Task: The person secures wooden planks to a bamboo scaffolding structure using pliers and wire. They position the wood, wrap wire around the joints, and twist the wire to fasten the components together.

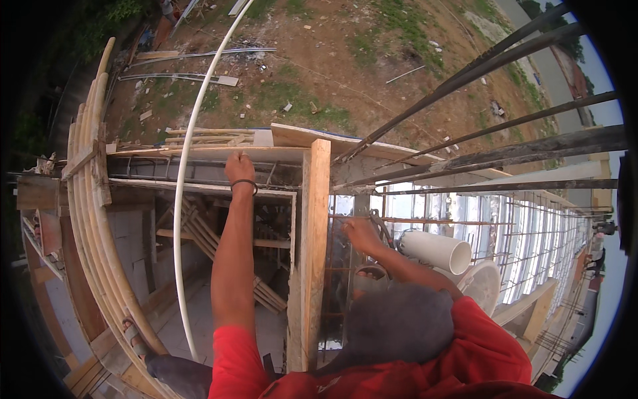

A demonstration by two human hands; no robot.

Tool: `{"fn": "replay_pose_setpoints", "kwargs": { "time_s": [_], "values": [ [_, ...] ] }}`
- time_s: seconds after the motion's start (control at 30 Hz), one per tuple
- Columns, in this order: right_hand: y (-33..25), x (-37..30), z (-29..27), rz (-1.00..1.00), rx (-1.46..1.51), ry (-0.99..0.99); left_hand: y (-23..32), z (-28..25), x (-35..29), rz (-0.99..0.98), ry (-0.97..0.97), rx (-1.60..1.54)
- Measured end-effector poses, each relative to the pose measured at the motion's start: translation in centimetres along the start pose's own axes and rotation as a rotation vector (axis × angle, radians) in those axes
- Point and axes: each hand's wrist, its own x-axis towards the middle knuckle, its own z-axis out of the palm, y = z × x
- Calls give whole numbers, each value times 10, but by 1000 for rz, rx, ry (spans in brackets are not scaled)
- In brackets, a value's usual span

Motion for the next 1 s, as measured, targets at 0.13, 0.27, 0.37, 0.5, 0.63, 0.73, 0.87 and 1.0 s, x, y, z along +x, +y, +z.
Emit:
{"fn": "replay_pose_setpoints", "kwargs": {
  "time_s": [0.13,0.27,0.37,0.5,0.63,0.73,0.87,1.0],
  "values": [
    [5,10,-12,47,-139,-93,60,-9,-63,107,-221,-372],
    [3,16,-11,-57,-381,-125,108,-24,-167,558,-369,-262],
    [-15,23,-14,-157,-403,-177,98,-12,-207,652,-425,-142],
    [-63,15,-51,-73,-275,-315,105,12,-232,575,-328,-136],
    [-60,21,-39,30,-128,-133,116,27,-233,484,-207,-132],
    [-58,9,-34,24,214,-19,110,28,-232,486,-173,-154],
    [-57,3,-35,84,424,-79,100,15,-230,506,-256,-172],
    [-52,-15,-21,54,974,-58,88,11,-234,552,-285,-186]
  ]
}}
